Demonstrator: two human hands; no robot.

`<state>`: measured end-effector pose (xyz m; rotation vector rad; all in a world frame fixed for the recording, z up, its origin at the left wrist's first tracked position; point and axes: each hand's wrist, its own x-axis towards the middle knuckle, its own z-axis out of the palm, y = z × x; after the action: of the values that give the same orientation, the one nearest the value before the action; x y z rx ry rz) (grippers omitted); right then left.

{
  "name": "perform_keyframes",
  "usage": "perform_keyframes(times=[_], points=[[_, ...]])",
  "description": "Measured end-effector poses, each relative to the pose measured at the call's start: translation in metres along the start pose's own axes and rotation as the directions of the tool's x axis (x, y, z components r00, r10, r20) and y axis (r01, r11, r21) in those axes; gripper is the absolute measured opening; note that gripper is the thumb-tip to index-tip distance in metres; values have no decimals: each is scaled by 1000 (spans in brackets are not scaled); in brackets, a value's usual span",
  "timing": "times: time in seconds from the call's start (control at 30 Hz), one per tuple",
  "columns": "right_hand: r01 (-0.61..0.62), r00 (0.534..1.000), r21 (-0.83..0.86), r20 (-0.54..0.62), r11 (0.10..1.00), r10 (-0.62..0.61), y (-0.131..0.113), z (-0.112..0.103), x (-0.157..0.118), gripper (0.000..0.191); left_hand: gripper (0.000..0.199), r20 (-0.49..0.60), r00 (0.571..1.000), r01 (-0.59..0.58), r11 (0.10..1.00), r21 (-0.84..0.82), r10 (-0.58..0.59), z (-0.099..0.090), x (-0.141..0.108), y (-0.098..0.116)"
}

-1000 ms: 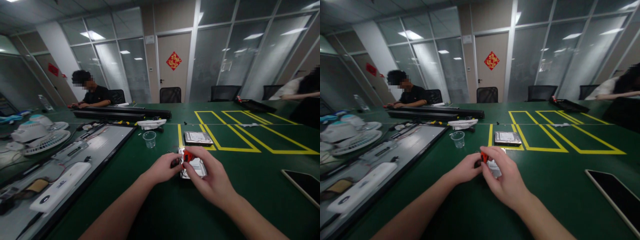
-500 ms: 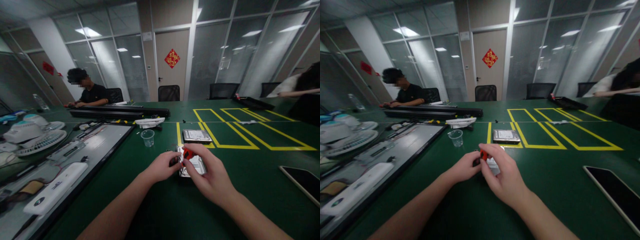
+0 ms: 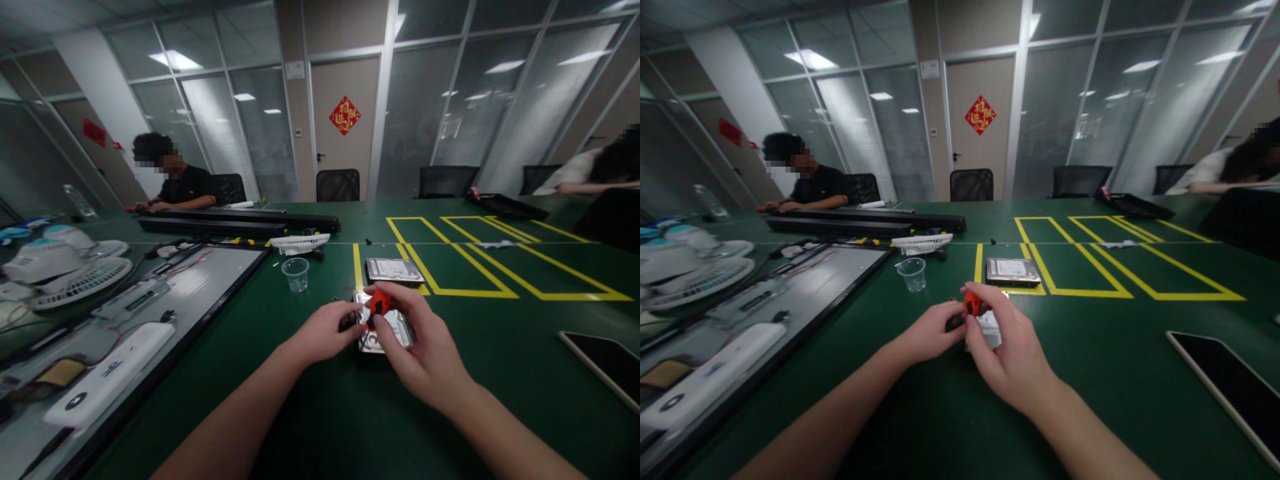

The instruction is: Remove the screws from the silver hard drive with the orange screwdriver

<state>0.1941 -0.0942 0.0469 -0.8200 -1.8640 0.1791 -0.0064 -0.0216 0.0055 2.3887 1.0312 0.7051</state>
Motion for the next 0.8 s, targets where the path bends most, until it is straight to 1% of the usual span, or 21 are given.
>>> perform_keyframes(times=[0.07, 0.17, 0.27, 0.47, 0.63, 0.8], points=[[5, 1000, -15, -10, 1000, -5, 1, 0, 0, 48, 25, 3, 1000, -2, 1000, 1, 2, 0, 0, -2], [51, 998, -49, -27, 997, -53, 2, 1, 2, 48, 27, -3, 1000, -16, 1000, -9, 16, 1, 0, -4], [75, 997, -42, -30, 996, -77, 1, 1, 3, 44, 25, -9, 1000, -21, 999, -37, 21, 1, -1, -3], [72, 997, 23, 11, 997, -72, -2, 0, 2, 48, 25, -6, 1000, -13, 999, -47, 13, 0, 0, 0], [83, 996, -26, -7, 996, -83, -1, 0, 4, 46, 26, -12, 999, -47, 995, -87, 46, 1, -1, -1], [84, 996, -23, -16, 996, -84, 0, 1, 3, 44, 26, -10, 1000, -25, 998, -59, 24, 1, 0, 0]])
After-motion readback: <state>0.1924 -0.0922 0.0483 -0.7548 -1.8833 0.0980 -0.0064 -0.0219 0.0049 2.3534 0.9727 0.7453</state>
